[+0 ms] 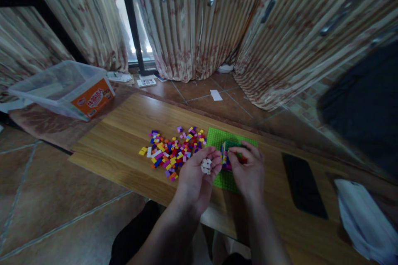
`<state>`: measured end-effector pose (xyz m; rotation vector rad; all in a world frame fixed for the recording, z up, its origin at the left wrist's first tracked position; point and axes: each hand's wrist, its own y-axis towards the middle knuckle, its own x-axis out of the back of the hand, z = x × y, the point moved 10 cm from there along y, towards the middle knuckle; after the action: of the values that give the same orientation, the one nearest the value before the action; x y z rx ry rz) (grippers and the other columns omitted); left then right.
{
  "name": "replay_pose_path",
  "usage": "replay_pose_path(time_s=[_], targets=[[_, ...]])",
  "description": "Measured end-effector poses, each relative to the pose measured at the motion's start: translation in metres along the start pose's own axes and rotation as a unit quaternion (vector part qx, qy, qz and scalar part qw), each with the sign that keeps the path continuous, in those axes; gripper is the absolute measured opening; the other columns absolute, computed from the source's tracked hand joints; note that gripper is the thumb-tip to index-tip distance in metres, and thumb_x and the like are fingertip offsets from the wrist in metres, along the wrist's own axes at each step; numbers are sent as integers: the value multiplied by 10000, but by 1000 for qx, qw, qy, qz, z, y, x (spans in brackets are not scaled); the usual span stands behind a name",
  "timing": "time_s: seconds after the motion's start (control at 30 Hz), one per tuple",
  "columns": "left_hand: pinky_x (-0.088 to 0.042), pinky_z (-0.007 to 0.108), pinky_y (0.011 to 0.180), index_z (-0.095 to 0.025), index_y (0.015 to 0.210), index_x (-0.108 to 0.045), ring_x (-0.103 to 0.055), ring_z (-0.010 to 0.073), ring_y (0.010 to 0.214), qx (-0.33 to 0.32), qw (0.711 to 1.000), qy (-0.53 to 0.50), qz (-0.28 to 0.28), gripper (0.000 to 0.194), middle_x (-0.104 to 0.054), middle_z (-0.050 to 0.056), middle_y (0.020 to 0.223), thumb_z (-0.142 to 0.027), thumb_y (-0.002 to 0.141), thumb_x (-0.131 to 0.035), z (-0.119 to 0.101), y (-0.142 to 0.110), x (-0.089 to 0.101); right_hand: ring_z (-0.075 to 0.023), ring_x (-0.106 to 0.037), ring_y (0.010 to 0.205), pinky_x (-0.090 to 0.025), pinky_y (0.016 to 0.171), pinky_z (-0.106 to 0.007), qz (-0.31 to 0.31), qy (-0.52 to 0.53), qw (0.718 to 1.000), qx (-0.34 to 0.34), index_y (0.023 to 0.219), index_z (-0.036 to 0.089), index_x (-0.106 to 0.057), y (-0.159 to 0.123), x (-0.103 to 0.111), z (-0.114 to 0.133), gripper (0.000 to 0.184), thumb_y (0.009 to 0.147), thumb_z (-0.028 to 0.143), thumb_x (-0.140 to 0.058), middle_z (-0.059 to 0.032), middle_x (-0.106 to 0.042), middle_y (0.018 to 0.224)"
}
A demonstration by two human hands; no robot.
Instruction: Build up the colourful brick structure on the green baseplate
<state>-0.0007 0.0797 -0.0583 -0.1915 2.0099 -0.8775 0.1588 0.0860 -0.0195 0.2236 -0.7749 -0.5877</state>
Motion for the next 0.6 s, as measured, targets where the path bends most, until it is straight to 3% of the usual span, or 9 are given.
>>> replay_pose_path(time_s=[0.4, 0.6], targets=[[-511, 199, 610, -86, 823, -660, -624, 89, 607, 1, 1000, 9, 4, 115, -677, 54, 745, -109, 870, -556, 2, 1, 0, -269, -545, 1134, -380, 1001, -459, -20, 23, 999, -34, 732, 216, -737, 1, 1, -2, 126, 752, 285, -633, -94, -660, 1103], [-533, 227, 686, -100, 799, -659, -663, 123, 693, -7, 1000, 11, 1, 182, -706, 94, 828, -202, 895, -543, 1, -1, -1, -270, -556, 1139, -395, 1002, -476, -6, 28, 999, -15, 772, 215, -748, 1, 2, -4, 134, 775, 303, -648, -100, -655, 1127]])
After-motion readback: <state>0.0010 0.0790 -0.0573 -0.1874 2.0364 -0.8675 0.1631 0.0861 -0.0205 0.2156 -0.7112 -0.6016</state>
